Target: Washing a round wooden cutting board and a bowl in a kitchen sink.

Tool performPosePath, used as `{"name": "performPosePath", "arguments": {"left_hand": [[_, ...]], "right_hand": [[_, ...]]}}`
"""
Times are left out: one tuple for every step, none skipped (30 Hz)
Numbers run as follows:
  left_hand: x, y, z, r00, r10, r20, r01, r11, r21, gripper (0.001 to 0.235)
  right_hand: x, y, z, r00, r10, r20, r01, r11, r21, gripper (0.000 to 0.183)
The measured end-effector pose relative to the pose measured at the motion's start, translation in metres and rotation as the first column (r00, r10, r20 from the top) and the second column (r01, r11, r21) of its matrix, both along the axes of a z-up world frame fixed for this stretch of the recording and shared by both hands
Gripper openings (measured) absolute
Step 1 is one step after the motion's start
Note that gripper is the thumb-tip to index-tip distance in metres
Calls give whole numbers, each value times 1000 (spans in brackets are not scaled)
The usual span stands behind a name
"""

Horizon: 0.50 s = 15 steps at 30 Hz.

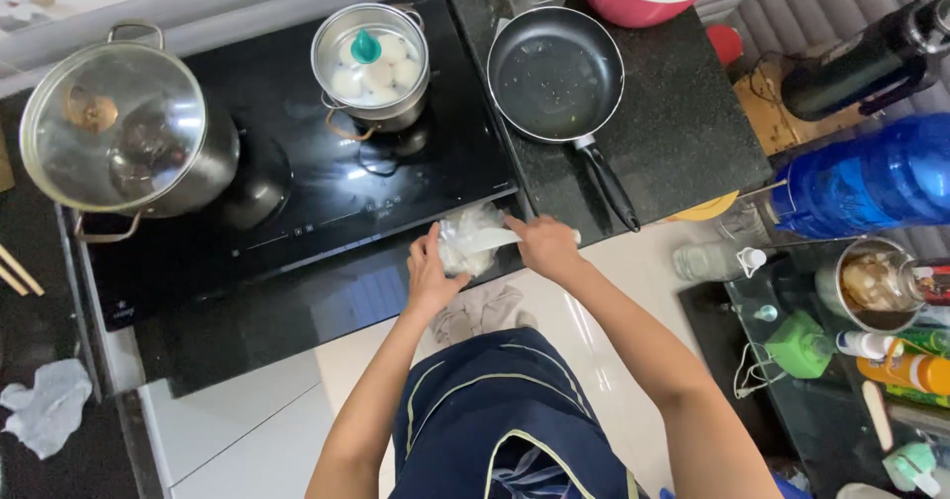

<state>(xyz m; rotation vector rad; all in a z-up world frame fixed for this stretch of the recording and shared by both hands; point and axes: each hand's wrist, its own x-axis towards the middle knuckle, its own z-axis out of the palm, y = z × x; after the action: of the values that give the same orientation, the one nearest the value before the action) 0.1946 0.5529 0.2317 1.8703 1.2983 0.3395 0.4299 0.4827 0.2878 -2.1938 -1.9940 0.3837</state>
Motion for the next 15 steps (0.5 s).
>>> {"name": "performPosePath", "arguments": {"left_hand": [[4, 4, 1, 1000, -7, 0, 7, 1000, -6, 120], [8, 6, 1, 1000, -12, -6, 12, 1000, 24, 125], [13, 6, 2, 1000, -16, -11, 17, 998, 54, 129], [17, 5, 11, 1000, -24, -14, 25, 999, 46, 129], [21, 4, 21, 1000, -20, -23, 22, 998, 65, 130], [28, 7, 32, 999, -15, -29, 18, 995, 95, 132], [32, 8, 35, 999, -22, -28, 24, 995, 97, 132], [36, 8, 39, 994, -44, -101, 56, 991, 124, 119], [39, 8, 44, 983, -63, -174, 90, 985, 149, 108], [42, 8, 31, 983, -68, -169, 95, 983, 157, 108], [44, 8, 18, 987, -64, -149, 93, 976, 198, 82], [45, 7, 5, 990, -56, -130, 86, 968, 234, 58], [45, 9, -3, 990, -56, -127, 85, 967, 238, 58], [42, 9, -12, 999, -24, -40, 34, 962, 272, 44], [39, 9, -22, 999, 5, 49, -20, 954, 301, 34]], "right_hand": [[2, -4, 4, 1000, -7, 0, 7, 1000, -6, 51], [5, -10, 7, 992, -110, -60, 108, 993, -44, 42], [8, -17, 11, 970, -215, -116, 205, 975, -88, 36], [9, -22, 2, 968, -223, -117, 213, 972, -96, 36], [9, -27, -6, 935, -320, -152, 300, 943, -143, 31], [12, -28, -14, 893, -412, -182, 381, 906, -183, 27], [7, -28, -12, 890, -418, -182, 388, 904, -181, 27], [2, -28, -9, 833, -478, -280, 429, 876, -220, 27], [-4, -28, -6, 761, -532, -371, 464, 846, -262, 28], [-3, -29, -24, 760, -534, -371, 470, 846, -253, 28], [-3, -28, -42, 742, -476, -473, 474, 871, -133, 32], [-4, -29, -61, 723, -400, -563, 475, 880, -14, 38], [-6, -24, -46, 725, -398, -563, 476, 880, -10, 38], [-9, -21, -32, 722, -375, -582, 448, 894, -20, 48], [-13, -18, -19, 718, -352, -600, 420, 907, -30, 59]]}}
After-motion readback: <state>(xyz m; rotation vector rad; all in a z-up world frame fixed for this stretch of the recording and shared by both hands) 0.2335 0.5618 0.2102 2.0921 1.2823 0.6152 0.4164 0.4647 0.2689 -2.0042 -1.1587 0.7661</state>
